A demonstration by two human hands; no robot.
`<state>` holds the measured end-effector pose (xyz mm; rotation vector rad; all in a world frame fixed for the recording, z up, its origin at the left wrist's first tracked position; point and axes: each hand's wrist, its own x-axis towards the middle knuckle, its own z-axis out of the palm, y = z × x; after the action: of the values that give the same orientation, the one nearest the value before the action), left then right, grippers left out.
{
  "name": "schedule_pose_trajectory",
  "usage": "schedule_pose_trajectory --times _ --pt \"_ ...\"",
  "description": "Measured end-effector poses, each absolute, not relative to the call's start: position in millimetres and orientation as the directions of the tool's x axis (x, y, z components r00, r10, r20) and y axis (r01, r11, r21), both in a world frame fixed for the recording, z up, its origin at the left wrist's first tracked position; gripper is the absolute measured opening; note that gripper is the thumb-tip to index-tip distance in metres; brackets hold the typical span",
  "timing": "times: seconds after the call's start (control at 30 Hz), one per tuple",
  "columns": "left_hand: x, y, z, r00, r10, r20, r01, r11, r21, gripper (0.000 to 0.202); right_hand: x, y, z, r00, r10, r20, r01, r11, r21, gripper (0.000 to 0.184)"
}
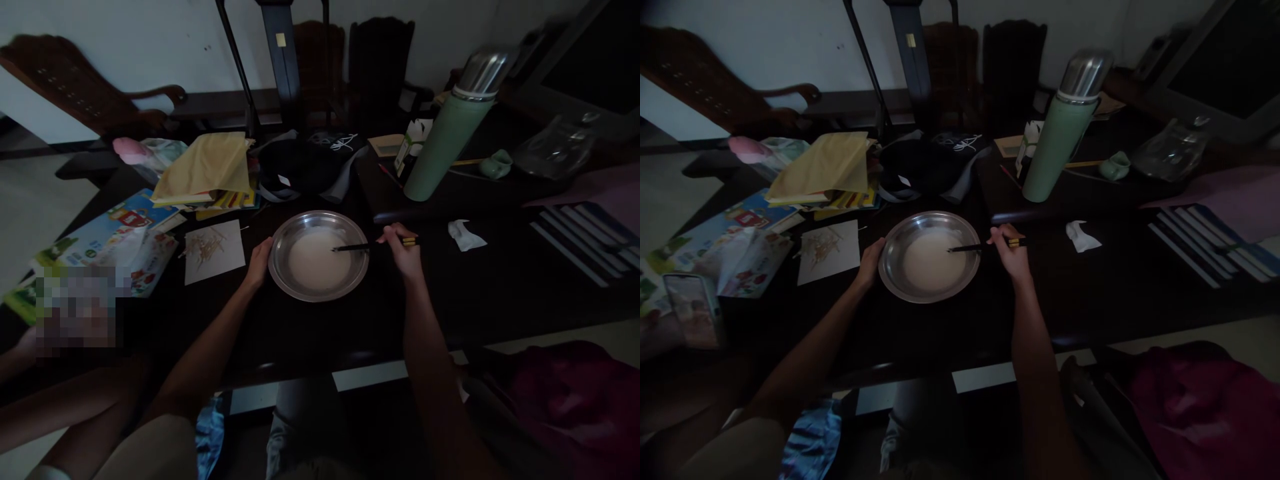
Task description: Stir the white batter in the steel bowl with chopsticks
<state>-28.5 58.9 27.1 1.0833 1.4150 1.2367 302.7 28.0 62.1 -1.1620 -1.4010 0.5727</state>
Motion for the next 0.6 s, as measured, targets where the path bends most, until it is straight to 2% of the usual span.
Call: schedule_pose_trajectory --times 0.07,0.23,0.3,0.4,0.5,0.6 --pt "-29.0 59.4 26.1 -0.176 0.980 -0.092 0.035 0.099 0.994 0.042 305.9 25.7 62.4 0.191 0.891 0.412 0.258 0.359 -0.897 0.052" --pt "-27.1 58.7 28.7 -0.186 0.978 -0.095 0.021 0.101 0.995 0.042 291.7 26.3 62.6 -0.032 0.910 0.414 0.264 0.407 -0.874 0.046" --pt "-26.2 58.3 30.1 -0.192 0.976 -0.100 0.018 0.105 0.994 0.042 288.0 28.7 61.7 -0.061 0.894 0.445 0.299 0.441 -0.846 0.043" --pt "-26.0 58.5 30.6 -0.192 0.975 -0.108 0.013 0.113 0.994 0.041 293.2 29.5 60.7 0.044 0.890 0.454 0.329 0.416 -0.848 0.043" --pt "-27.2 59.1 29.1 -0.181 0.979 -0.091 0.016 0.095 0.995 0.040 301.2 26.3 61.2 0.169 0.896 0.410 0.255 0.362 -0.897 0.049" --pt "-28.6 59.5 26.9 -0.170 0.983 -0.074 0.020 0.079 0.997 0.039 298.6 23.8 62.4 0.093 0.920 0.382 0.198 0.359 -0.912 0.051"
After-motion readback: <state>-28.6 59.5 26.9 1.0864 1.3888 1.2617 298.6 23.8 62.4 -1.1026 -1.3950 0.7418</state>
